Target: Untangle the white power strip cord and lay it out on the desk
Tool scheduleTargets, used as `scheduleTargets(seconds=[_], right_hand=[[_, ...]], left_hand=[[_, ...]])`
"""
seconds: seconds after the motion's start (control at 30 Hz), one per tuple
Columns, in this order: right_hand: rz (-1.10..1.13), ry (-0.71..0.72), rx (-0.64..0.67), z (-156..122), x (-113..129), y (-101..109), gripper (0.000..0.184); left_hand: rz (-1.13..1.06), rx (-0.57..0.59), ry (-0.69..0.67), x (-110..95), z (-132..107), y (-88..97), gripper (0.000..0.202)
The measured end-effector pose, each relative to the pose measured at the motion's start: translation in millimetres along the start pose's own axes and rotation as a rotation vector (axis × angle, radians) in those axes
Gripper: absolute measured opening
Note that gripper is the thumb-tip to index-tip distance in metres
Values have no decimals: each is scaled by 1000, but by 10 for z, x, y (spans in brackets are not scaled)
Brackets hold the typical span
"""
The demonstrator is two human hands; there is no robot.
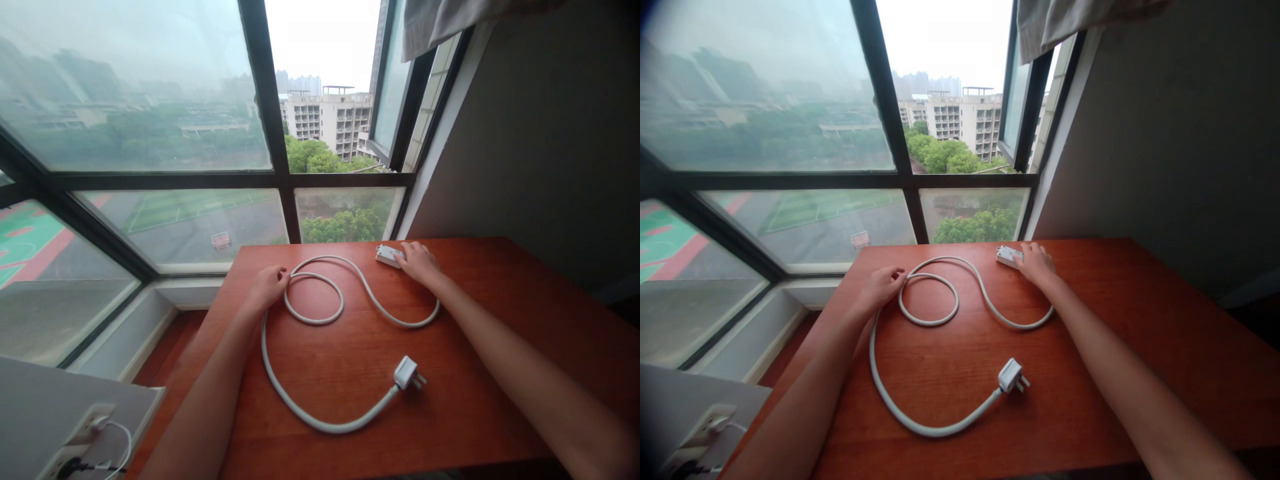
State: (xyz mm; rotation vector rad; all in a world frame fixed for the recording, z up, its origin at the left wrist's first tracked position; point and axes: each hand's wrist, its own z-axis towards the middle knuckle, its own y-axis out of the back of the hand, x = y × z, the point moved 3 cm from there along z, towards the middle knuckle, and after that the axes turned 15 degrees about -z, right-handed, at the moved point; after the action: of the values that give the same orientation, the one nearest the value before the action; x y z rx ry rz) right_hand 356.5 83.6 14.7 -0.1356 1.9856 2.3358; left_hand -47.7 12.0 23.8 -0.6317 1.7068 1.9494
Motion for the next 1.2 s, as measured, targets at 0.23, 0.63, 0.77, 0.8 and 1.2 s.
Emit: scheduleTargets(seconds=[0.23, 0.63, 0.77, 0.8, 1.2], right_hand=[[246, 201, -71, -452, 180, 307, 37], [-50, 285, 439, -1836, 577, 827, 44], [-69, 371, 403, -1876, 758, 795, 25], [-65, 378, 381, -1849, 794, 806, 21], [34, 593, 362, -1761, 950, 826, 28]], left_hand=[[-11, -28, 8, 108, -9, 164, 39], [-21, 46, -11, 53, -27, 76, 39], [-58, 65, 9, 67, -28, 61, 38], [-70, 66, 12, 63, -30, 61, 38], [-229, 52, -4, 135, -27, 50, 42]])
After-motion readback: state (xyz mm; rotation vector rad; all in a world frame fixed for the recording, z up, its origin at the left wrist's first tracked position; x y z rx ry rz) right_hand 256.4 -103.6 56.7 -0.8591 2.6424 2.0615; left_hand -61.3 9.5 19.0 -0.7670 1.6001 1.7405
